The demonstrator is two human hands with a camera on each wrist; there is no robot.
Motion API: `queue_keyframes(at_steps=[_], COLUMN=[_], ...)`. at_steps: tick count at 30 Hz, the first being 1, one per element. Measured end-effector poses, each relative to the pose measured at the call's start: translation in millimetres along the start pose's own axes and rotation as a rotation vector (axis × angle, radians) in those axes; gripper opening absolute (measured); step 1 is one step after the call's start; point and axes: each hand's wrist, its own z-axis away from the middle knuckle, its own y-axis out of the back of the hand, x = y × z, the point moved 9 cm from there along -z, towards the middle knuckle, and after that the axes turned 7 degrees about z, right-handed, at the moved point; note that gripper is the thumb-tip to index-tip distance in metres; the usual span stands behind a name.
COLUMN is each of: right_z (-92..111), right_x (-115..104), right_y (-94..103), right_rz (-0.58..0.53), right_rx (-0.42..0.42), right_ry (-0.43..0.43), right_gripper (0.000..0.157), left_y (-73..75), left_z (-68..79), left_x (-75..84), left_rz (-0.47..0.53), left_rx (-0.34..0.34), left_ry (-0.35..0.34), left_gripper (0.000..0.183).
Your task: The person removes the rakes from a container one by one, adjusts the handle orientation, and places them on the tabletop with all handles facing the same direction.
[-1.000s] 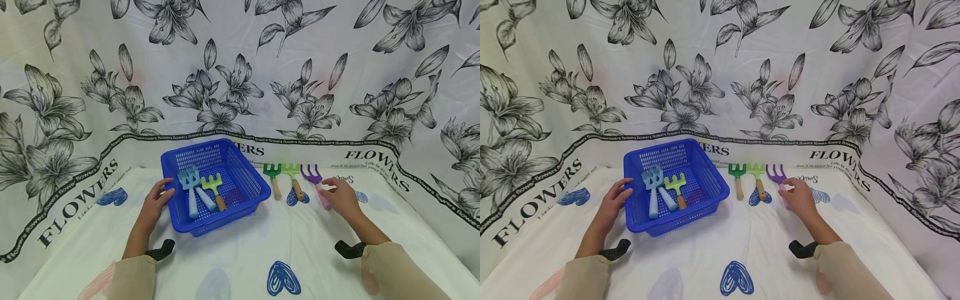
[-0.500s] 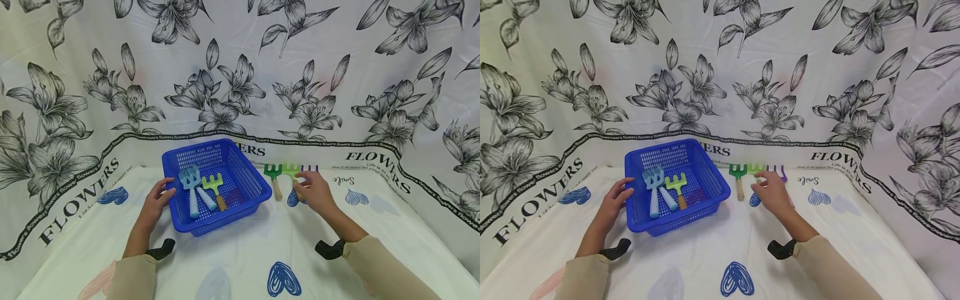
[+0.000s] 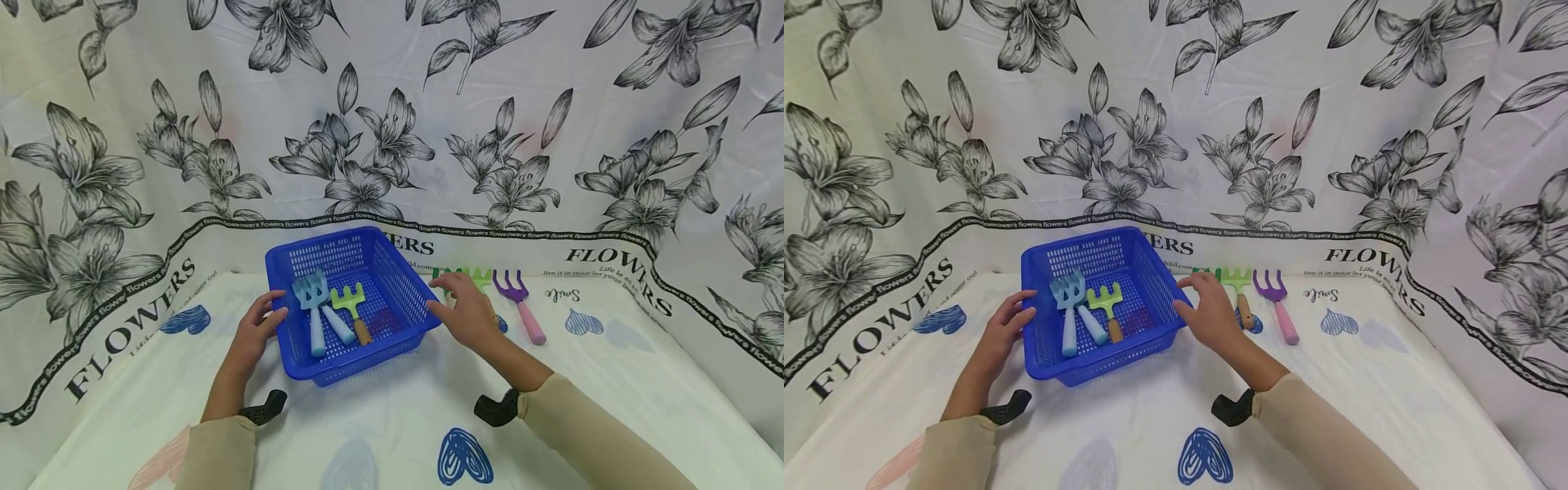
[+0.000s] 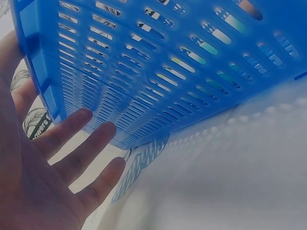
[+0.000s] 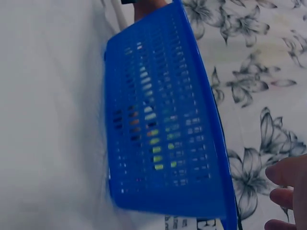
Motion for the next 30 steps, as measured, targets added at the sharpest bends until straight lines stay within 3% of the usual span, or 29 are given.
queue_keyframes(at_steps=[10, 19, 26, 30], right_z=[-4.3, -19.3, -29.3, -33.3], right_x=[-32.0, -38.7, -33.3, -35.9], right_y=[-35.0, -69.8, -89.3, -101.6], right_rz=[-0.089, 0.031, -0.156, -0.198], right_rx=[-0.069, -0.309, -0.469, -0.544], right_ry=[0.031, -0.077, -0.189, -0.185], right_gripper=[0.034, 0.055, 0.064, 0.066], left_y=[1.3, -1.1, -1.6, -0.6], left_z=[0.3, 1.2, -0.6, -1.3], left_x=[-0.8, -0.1, 0.8, 0.7], left_rz=[-0.008, -0.007, -0.022, -0.02], left_rx=[0.009, 0.013, 0.018, 0.021], left_ry=[0.003, 0.005, 0.007, 0.006], left_gripper=[0.059, 0.06, 0.057, 0.055])
